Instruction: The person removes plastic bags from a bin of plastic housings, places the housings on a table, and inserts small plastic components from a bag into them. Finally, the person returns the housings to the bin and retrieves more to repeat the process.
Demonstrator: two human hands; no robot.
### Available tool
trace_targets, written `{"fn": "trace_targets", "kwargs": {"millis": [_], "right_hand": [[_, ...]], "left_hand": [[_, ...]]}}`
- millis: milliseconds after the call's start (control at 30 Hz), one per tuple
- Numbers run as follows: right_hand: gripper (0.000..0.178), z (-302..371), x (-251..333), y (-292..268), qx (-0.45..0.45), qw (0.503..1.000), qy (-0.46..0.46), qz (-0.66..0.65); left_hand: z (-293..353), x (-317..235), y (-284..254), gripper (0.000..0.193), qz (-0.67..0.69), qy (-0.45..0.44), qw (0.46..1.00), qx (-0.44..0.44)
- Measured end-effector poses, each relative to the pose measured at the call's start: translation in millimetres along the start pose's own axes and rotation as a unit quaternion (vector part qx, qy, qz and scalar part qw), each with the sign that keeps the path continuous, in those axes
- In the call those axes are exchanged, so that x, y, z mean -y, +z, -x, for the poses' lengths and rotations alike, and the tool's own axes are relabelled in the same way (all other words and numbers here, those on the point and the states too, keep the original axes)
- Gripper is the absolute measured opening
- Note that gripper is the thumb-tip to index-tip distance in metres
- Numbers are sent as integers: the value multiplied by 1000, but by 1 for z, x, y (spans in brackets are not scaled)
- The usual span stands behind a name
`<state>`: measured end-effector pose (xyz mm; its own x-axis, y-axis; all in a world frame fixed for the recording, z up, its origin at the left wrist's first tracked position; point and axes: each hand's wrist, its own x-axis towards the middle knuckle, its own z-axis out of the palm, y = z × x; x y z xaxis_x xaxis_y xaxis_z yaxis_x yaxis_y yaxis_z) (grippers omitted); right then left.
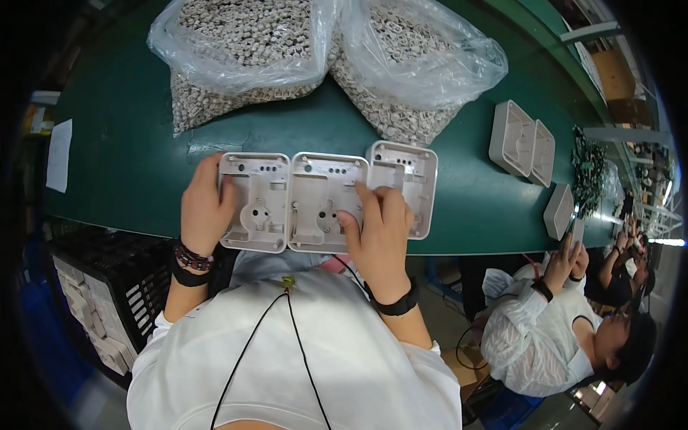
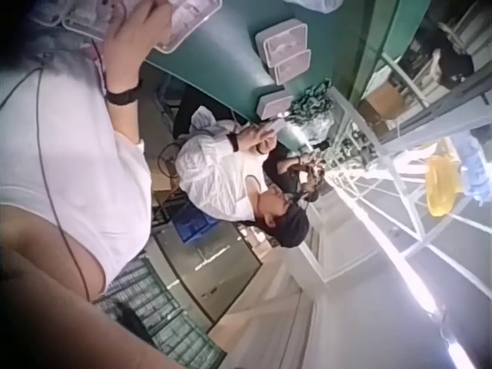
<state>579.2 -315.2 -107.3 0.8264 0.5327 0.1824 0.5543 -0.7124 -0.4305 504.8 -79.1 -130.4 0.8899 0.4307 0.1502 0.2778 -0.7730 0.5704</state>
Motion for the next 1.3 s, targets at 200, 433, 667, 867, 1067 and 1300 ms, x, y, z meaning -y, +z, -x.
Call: {"fn": "trace_targets", "kwargs": {"millis": [200,433,667,867,1067,1300], "right_hand": [[33,18,-15,0,-35,999,19,33],[37,110,-25,-29,-78,988,23,130],[14,133,210,-26,-148,981,-122,-17],[16,123,269,6,144,929,-318,-118],[16,112,300,26,204,906,-342,-143],[14,111,313,44,221,906,-340,-123]], "left_hand": [[7,-8,-2,32,97,18,995,8],[90,-30,-25,51,172,5,978,115],[204,77,-268,42,-80,-69,992,-63],[363,252,-444,35,-401,-362,810,-229],[529,345,-477,110,-337,-739,518,-267],[517,383,-444,111,-279,-666,480,-498]]}}
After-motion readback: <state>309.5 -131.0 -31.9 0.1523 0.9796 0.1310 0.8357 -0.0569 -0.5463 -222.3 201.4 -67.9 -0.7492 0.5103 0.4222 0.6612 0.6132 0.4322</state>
